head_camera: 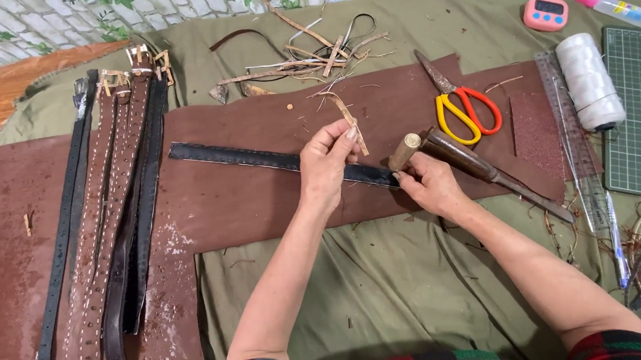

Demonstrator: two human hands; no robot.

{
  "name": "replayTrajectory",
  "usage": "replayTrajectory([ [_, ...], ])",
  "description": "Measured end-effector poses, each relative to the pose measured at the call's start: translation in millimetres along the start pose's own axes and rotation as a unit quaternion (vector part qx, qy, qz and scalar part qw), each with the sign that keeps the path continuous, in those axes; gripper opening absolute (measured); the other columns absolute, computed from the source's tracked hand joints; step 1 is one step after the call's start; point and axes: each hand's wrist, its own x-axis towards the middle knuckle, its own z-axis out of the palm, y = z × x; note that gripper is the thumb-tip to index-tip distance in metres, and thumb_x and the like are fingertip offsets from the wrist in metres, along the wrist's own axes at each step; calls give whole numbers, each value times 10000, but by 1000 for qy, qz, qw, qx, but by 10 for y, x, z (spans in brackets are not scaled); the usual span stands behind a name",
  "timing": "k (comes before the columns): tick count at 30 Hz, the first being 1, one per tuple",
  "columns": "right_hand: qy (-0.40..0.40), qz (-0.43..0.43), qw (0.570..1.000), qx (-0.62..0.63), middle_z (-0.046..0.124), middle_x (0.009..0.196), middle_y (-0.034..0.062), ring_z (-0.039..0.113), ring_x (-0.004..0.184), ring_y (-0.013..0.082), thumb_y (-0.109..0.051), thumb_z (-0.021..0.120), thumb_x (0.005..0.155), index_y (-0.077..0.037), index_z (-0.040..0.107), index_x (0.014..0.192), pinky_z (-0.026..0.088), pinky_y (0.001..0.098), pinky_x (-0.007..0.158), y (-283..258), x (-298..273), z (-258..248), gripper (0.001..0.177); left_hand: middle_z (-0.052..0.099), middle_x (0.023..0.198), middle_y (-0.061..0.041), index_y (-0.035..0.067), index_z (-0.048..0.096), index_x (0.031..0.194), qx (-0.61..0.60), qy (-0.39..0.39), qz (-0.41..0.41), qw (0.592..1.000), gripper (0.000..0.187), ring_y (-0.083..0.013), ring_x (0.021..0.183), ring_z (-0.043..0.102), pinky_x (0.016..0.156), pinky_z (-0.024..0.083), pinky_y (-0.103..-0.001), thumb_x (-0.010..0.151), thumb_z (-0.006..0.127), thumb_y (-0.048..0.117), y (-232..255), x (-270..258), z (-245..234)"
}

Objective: The person is punching holes into a leather strip using a hammer and punch tool, and then trimming excess leather from a thin strip using scissors.

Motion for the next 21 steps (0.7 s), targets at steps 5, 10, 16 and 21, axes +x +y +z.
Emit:
replayTrajectory([
  [5, 4, 6, 1000, 14, 718, 777, 118, 711, 755, 248, -95, 745, 897, -73, 729, 964, 569, 395, 670, 69, -6, 5, 72, 730, 842, -131, 12, 737, 1172, 4, 9, 22, 1000, 282, -121, 688, 677, 590, 599, -216, 908, 780, 100, 48, -110, 47],
  [10, 6, 39, 999, 34, 702, 648, 18, 673, 628, 153, -127, 701, 937, -114, 727, 861, 566, 323, 609, 11, 6, -193, 82, 727, 950, -122, 1, 718, 1218, 16, 24, 9, 1000, 306, -120, 747, 679, 631, 608, -212, 929, 746, 99, 145, -137, 128],
  [16, 192, -66, 963, -180, 736, 1033, 131, 708, 1000, 342, -55, 712, 996, -158, 759, 1175, 570, 452, 889, 465, 505, -977, 212, 662, 687, -125, -1, 746, 1105, -4, 60, 4, 998, 210, -130, 557, 610, 511, 556, -206, 910, 742, 75, 207, -186, 141],
  [21, -17, 127, 912, -390, 618, 1193, 132, 647, 1111, 401, -292, 794, 912, -217, 682, 1325, 583, 558, 913, 994, 794, -986, 434, 689, 769, -149, -20, 750, 1071, -4, 56, 21, 998, 194, -151, 648, 676, 559, 584, -231, 893, 758, 54, 315, -289, 192],
])
